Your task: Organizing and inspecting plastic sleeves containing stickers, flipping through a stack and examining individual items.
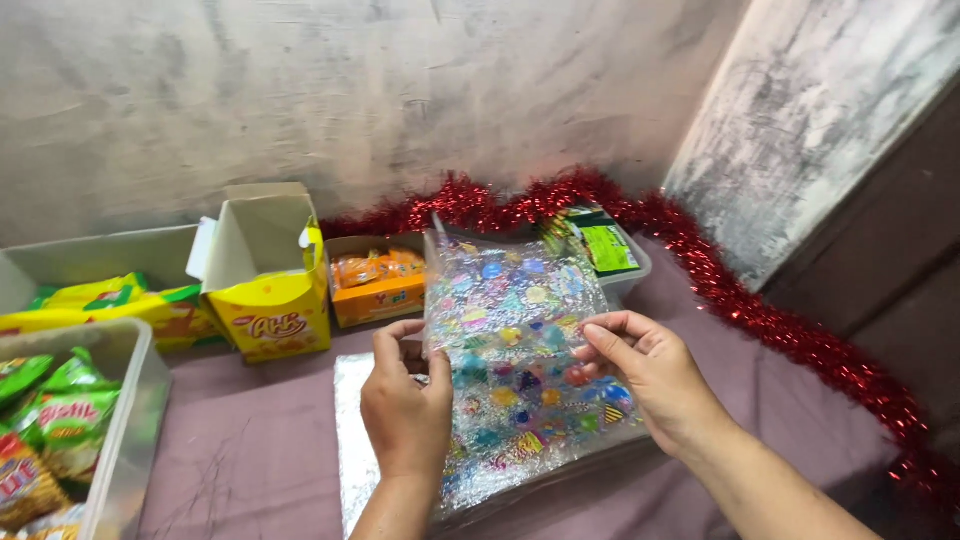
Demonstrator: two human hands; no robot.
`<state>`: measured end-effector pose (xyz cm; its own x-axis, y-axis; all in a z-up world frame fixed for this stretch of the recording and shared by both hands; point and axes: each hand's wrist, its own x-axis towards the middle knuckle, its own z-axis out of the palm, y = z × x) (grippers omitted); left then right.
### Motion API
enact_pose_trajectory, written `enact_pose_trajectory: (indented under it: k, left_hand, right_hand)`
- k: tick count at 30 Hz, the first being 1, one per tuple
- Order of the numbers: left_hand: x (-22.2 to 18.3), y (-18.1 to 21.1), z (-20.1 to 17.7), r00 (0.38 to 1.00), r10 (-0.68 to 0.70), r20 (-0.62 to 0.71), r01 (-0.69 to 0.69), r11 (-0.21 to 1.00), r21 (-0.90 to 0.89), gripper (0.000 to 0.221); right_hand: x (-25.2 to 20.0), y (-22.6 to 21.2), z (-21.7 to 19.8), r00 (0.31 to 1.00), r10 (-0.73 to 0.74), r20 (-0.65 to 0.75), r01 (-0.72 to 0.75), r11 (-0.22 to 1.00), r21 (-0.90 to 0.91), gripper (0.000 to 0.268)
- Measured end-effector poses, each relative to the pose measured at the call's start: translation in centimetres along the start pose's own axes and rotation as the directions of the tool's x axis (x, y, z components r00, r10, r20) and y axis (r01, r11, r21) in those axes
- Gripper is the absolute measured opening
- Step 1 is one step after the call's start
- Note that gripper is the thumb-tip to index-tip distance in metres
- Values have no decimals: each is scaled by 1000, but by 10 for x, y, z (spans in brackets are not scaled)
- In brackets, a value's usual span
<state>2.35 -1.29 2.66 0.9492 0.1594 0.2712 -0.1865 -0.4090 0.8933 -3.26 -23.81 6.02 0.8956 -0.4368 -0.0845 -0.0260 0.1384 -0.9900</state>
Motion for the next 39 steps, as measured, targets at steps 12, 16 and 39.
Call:
enact_pose_trajectory:
  k: [12,16,39]
  left_hand:
    - [5,-22,1,966,-205,155,173,965,199,18]
    - [8,-24,0,944,-259,205,210,950,232,19]
    - [20,-73,9,916,-279,289,258,960,110,19]
  right_hand:
    - [-15,9,3,997,43,-62,-47,997,-68,18]
    - [-17,20,2,985,109,-136,-117,992,-53,19]
    - [-17,76,10,931,295,-216,-305,952,-13,19]
